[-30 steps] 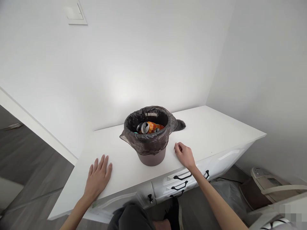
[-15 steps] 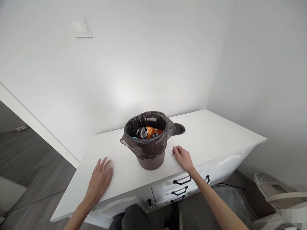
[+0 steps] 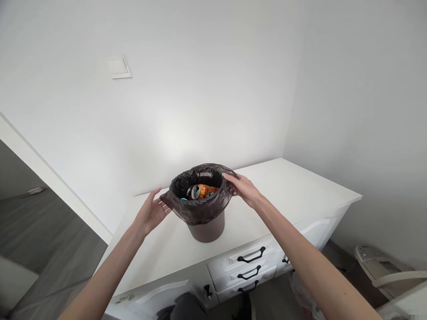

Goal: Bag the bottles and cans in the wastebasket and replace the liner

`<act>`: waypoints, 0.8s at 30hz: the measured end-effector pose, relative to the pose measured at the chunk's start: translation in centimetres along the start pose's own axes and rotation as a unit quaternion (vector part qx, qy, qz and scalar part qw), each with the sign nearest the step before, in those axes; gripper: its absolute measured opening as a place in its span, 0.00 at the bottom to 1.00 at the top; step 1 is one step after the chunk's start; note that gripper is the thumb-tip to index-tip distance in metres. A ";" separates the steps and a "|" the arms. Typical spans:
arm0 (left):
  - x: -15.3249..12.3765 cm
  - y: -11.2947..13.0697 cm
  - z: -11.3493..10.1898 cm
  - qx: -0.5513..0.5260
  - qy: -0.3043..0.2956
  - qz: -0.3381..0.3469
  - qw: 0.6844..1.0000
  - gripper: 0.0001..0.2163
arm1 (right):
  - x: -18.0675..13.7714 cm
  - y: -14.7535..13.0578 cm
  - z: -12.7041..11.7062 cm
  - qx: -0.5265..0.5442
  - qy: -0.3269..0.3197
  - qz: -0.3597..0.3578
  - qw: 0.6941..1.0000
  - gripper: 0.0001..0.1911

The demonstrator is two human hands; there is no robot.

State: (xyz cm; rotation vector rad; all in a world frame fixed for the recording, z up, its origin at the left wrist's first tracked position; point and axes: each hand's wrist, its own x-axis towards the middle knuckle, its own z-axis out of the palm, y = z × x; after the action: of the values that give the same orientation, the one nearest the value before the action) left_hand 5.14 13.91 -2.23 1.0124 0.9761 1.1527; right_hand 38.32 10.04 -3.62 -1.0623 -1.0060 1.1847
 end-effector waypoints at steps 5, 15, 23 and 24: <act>0.2 4.0 1.6 -0.024 0.044 0.093 0.994 0.10 | -1.1 -4.3 0.4 0.025 0.097 -0.068 0.993 0.16; -4.0 8.6 4.1 -0.006 0.199 0.267 0.943 0.13 | -4.3 -7.9 0.1 0.030 0.157 -0.153 0.975 0.17; -5.0 8.2 3.5 -0.001 0.290 0.242 0.926 0.12 | -5.7 -6.1 -1.8 0.036 0.239 -0.129 0.962 0.13; -5.0 7.9 3.3 -0.014 0.293 0.228 0.928 0.12 | -5.9 -5.6 -2.0 0.053 0.244 -0.117 0.961 0.12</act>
State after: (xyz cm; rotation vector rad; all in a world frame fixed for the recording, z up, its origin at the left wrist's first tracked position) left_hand 5.68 9.46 6.63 0.9109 1.2144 1.9254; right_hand 40.78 3.61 1.13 -1.0494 -0.6506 0.7234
